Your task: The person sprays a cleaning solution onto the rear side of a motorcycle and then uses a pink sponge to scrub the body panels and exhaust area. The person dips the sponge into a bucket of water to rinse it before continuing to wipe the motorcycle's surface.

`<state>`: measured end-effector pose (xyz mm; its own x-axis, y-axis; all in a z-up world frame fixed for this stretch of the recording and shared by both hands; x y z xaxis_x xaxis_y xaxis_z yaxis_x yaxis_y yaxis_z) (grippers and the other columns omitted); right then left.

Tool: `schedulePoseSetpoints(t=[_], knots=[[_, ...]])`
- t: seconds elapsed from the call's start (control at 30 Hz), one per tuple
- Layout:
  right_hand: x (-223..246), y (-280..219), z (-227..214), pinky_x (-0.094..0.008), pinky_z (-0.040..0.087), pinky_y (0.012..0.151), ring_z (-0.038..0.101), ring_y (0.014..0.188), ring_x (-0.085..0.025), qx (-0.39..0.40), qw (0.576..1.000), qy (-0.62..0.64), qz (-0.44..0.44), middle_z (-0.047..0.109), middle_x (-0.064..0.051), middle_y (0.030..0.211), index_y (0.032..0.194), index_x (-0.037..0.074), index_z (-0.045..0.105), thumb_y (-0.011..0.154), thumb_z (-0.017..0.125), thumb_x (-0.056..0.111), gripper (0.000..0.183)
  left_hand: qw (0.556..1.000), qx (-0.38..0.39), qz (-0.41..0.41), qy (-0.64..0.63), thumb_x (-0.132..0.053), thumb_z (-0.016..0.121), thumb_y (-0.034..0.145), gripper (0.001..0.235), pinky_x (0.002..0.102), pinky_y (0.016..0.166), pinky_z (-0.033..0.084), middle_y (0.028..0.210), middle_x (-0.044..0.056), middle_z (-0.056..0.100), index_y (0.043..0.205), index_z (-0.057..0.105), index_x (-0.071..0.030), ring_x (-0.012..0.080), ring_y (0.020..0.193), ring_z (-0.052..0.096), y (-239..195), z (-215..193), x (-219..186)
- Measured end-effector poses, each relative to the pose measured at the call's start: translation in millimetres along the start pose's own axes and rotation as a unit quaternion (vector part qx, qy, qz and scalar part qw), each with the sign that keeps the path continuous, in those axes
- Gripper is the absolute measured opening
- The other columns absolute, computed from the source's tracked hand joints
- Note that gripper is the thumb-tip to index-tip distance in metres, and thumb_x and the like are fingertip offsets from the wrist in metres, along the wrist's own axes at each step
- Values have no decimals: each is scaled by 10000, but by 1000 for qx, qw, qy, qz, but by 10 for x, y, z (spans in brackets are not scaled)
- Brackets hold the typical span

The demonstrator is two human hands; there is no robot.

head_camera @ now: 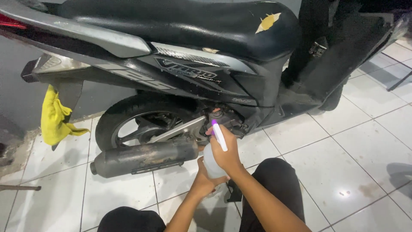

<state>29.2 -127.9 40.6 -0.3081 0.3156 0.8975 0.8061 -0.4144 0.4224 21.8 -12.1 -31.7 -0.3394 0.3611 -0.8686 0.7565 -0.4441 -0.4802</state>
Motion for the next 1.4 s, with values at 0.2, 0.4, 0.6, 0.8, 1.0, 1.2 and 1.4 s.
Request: schedulePoseSetpoints(t=[0.2, 0.4, 0.6, 0.8, 1.0, 1.2, 1.4], knots=[[281, -172, 187, -446, 471, 594, 554, 834, -267, 106, 956, -268, -60, 611, -55, 796, 909, 102, 530, 998, 507, 262, 185, 997, 11, 34, -64, -138, 911, 615, 1227, 323, 565, 621, 1339, 61, 548, 1577, 160, -265, 196, 978, 648, -80, -260, 79], [215, -237, 482, -470, 452, 418, 593, 453, -342, 192, 913, -353, -70, 599, -85, 584, 1221, 54, 553, 1039, 383, 491, 503, 993, -9, -4, -115, -59, 939, 481, 1355, 362, 864, 580, 1383, 50, 635, 1608, 222, -290, 234, 1160, 645, -297, -708, 112], [-219, -450, 1039, -358, 305, 334, 403, 322, -202, 220, 926, -278, -134, 467, -14, 450, 1272, 22, 572, 1028, 465, 273, 366, 973, 12, -170, 153, -356, 937, 586, 1411, 365, 1152, 451, 1707, 27, 252, 1648, 17, -230, 250, 1566, 306, -137, -1125, 517], [-947, -792, 1480, -413, 407, 355, 509, 350, -247, 267, 896, -319, -157, 554, -44, 486, 1166, -29, 613, 1010, 456, 307, 402, 958, 72, -182, 211, -484, 873, 607, 915, 391, 804, 570, 1351, -17, 652, 1414, 534, -221, 215, 1179, 622, -11, -1294, 757], [-1512, -999, 1644, -522, 552, 503, 696, 504, -402, 252, 883, -347, -188, 646, -204, 543, 924, 33, 595, 930, 514, 397, 373, 960, 15, -161, 227, -501, 818, 702, 924, 449, 932, 556, 1414, 106, 582, 1464, 471, -109, 308, 1244, 602, 349, -1277, 1547], [-2090, -1146, 1734, -437, 550, 462, 682, 466, -321, 218, 868, -368, -254, 636, -134, 549, 999, 56, 600, 862, 559, 344, 322, 959, -51, -99, 261, -525, 752, 817, 965, 516, 1086, 537, 1489, 249, 493, 1525, 392, 22, 418, 1322, 576, 951, -1219, 2082], [-2613, -1312, 1868, -306, 503, 427, 674, 472, -228, 221, 876, -370, -216, 660, -87, 578, 1082, 69, 618, 928, 545, 402, 374, 950, -73, -151, 262, -388, 698, 894, 884, 501, 1193, 441, 1560, 206, 457, 1586, 324, 16, 385, 1427, 484, 964, -1112, 1811]])
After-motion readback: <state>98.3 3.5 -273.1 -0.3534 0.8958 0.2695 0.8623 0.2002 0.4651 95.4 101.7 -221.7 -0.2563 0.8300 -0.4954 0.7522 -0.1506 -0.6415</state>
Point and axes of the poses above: each hand's wrist, its own y-axis towards the middle knuckle, its own z-axis out of the palm, x = y × z, the point moved 2 cm from there along y, towards the middle knuckle
